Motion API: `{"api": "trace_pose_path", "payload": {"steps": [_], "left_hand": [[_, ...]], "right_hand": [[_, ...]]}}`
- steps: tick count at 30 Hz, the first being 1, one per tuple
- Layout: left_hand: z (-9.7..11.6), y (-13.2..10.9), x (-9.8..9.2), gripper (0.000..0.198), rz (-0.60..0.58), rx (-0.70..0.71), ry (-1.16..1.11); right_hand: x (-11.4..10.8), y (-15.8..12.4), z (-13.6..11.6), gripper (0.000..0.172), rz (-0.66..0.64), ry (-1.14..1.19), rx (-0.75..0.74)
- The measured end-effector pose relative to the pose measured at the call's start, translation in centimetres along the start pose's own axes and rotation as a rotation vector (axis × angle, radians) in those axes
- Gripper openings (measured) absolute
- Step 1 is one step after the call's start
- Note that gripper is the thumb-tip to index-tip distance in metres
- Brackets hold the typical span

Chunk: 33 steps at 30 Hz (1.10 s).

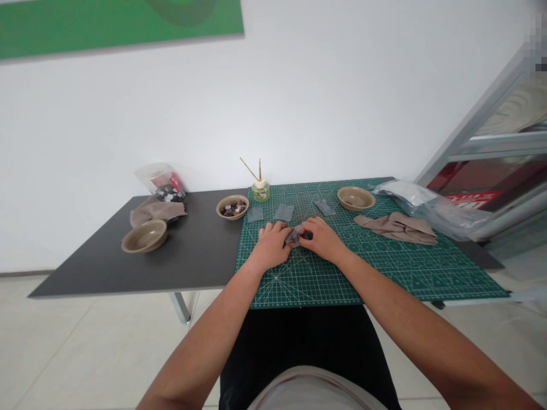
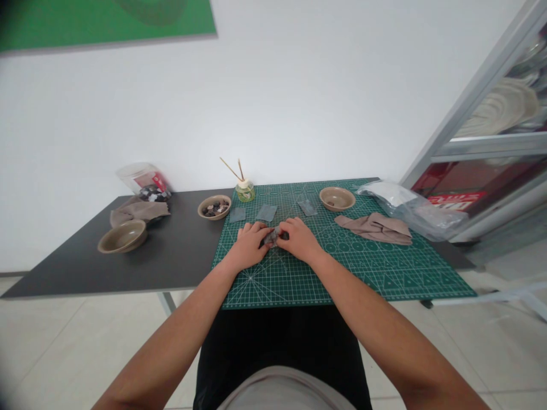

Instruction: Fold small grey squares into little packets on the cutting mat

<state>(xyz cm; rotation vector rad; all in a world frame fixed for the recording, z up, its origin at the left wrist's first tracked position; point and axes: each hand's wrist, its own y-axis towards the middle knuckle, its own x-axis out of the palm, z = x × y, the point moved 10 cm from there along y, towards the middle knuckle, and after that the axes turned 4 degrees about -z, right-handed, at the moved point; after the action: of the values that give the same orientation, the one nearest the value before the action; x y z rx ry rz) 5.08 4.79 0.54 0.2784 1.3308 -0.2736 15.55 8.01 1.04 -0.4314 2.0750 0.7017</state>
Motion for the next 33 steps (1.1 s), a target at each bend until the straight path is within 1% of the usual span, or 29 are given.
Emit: {"api": "trace_pose_path", "payload": {"steps": [2, 3, 6, 8, 11, 13, 15, 19, 23, 26, 29, 31, 33], "left_hand": [[0.0, 0.0, 0.0, 0.043, 0.008, 0.004, 0.004], [0.0, 0.0, 0.0, 0.042, 0.013, 0.008, 0.005], [0.0, 0.0, 0.0, 0.041, 0.021, 0.013, 0.004], [-0.1, 0.0, 0.0, 0.040, 0.019, 0.009, 0.001], [-0.2, 0.0, 0.1, 0.041, 0.000, -0.007, -0.007], [-0.2, 0.0, 0.1, 0.041, -0.008, -0.013, -0.010], [-0.1, 0.0, 0.1, 0.042, -0.007, -0.010, -0.007], [-0.1, 0.0, 0.0, 0.040, 0.010, -0.002, 0.002], [-0.1, 0.0, -0.2, 0.039, 0.026, 0.008, -0.002], [0.0, -0.1, -0.2, 0.040, 0.022, 0.011, -0.006], [0.0, -0.1, -0.2, 0.043, 0.016, 0.010, -0.004], [0.0, 0.0, -0.1, 0.043, 0.017, 0.010, -0.006], [0.0, 0.0, -0.1, 0.043, 0.019, 0.010, -0.009]], "right_hand": [[-0.2, 0.0, 0.3, 0.012, 0.019, -0.009, 0.023], [-0.2, 0.0, 0.1, 0.010, 0.008, 0.003, 0.008], [0.3, 0.0, -1.2, 0.005, -0.073, 0.065, -0.096], [0.5, -0.1, -1.8, 0.006, -0.101, 0.080, -0.129], [0.2, 0.0, -1.2, 0.012, -0.056, 0.046, -0.078], [0.0, 0.0, -0.5, 0.012, -0.013, 0.016, -0.029], [-0.1, 0.0, -0.1, 0.011, 0.004, 0.011, -0.014], [0.1, 0.0, -0.8, 0.009, -0.042, 0.049, -0.072], [0.3, -0.1, -1.9, 0.014, -0.086, 0.060, -0.130], [0.0, 0.0, -1.3, 0.018, -0.043, 0.027, -0.077], [-0.3, -0.1, -0.3, 0.016, 0.002, -0.005, 0.002], [-0.4, -0.1, -0.1, 0.014, 0.006, 0.003, 0.011], [-0.2, 0.0, -0.4, 0.012, -0.019, 0.030, -0.018]]}}
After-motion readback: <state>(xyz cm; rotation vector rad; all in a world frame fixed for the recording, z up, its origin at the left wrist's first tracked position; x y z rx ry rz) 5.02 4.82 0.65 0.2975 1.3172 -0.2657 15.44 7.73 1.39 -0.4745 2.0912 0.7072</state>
